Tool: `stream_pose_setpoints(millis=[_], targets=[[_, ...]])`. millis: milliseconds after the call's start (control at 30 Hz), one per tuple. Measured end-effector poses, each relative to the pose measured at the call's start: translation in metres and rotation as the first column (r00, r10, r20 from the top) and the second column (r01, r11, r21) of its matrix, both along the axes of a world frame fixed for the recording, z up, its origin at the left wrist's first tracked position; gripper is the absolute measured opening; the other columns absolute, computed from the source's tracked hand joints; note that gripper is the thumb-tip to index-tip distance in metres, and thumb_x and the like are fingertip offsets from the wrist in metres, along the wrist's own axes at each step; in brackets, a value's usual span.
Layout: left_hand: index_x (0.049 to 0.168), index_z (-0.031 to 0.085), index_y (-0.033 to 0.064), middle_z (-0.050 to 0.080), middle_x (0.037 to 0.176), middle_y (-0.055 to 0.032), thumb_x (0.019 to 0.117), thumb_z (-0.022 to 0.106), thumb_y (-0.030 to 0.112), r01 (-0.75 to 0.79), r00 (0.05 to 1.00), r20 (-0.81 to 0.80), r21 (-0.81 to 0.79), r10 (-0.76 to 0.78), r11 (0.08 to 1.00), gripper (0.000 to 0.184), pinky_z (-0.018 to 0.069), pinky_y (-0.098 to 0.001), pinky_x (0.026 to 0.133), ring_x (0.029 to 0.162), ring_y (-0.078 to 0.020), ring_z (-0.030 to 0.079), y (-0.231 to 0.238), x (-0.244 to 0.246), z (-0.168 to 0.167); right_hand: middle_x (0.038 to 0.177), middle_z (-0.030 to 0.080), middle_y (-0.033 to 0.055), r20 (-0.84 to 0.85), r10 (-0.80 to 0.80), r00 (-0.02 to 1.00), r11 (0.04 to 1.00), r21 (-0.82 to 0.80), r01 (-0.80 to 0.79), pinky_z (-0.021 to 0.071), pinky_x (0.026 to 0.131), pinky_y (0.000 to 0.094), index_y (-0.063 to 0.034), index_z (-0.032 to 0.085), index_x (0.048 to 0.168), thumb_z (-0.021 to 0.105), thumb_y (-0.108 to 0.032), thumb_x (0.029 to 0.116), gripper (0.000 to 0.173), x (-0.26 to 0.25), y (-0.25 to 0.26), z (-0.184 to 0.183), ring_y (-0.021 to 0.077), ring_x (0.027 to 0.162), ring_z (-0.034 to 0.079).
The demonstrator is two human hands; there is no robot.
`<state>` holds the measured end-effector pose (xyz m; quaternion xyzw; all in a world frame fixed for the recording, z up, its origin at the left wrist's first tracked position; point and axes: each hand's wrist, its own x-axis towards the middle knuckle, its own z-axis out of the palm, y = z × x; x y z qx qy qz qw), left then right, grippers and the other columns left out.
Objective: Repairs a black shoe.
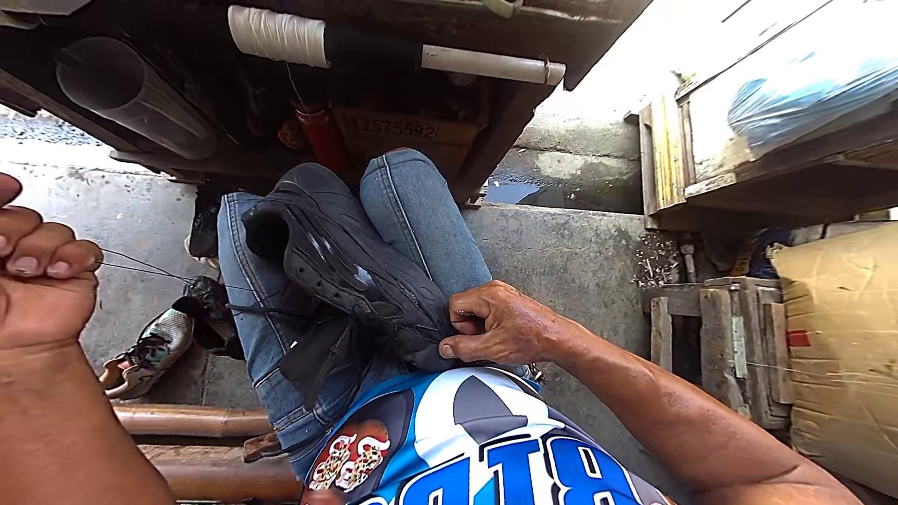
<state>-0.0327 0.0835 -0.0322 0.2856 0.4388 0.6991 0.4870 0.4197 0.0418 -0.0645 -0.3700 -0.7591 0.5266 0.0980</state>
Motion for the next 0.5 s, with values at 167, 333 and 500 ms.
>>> stream_pose_setpoints(millis=[167, 333, 500], targets=[[0.114, 0.069, 0.0226, 0.068, 0.089, 0.009, 0.1075, 0.034, 0.055, 0.419, 0.844, -0.237, -0.271, -0.482, 0.867, 0.048, 0.0588, -0.0264, 0.073, 0.078, -0.006, 0.066, -0.037, 0.051, -0.017, 0.074, 0.055, -0.004, -0.04, -0.048, 0.998, 0.997, 0.065, 0.05, 0.0404, 0.06, 0.0209, -0.0102, 0.064, 0.086, 0.071, -0.047, 0.0942, 0.038, 0.008, -0.006, 0.002, 0.0021, 0.066, 0.05], [0.111, 0.072, 0.0214, 0.076, 0.103, 0.006, 0.0855, 0.08, 0.046, 0.702, 0.608, -0.182, -0.332, -0.773, 0.63, 0.037, 0.0607, -0.0293, 0.089, 0.097, -0.0069, 0.071, -0.058, 0.147, -0.029, 0.103, 0.061, 0.0018, -0.271, -0.414, 0.869, 0.902, 0.005, 0.431, 0.0513, 0.07, 0.0208, -0.0055, 0.06, 0.114, 0.072, -0.027, 0.0929, 0.032, 0.018, -0.034, -0.016, 0.0046, 0.084, 0.058], [0.105, 0.076, 0.0173, 0.077, 0.1, 0.007, 0.0852, 0.083, 0.028, 0.77, 0.422, -0.152, -0.46, -0.894, 0.442, 0.024, 0.0586, -0.0241, 0.092, 0.098, -0.0023, 0.071, -0.039, 0.16, -0.028, 0.117, 0.063, 0.0109, -0.288, -0.322, 0.902, 0.907, 0.18, 0.381, 0.0567, 0.082, 0.0232, -0.0027, 0.066, 0.129, 0.058, -0.013, 0.1032, 0.028, 0.029, -0.048, -0.01, 0.01, 0.097, 0.063]])
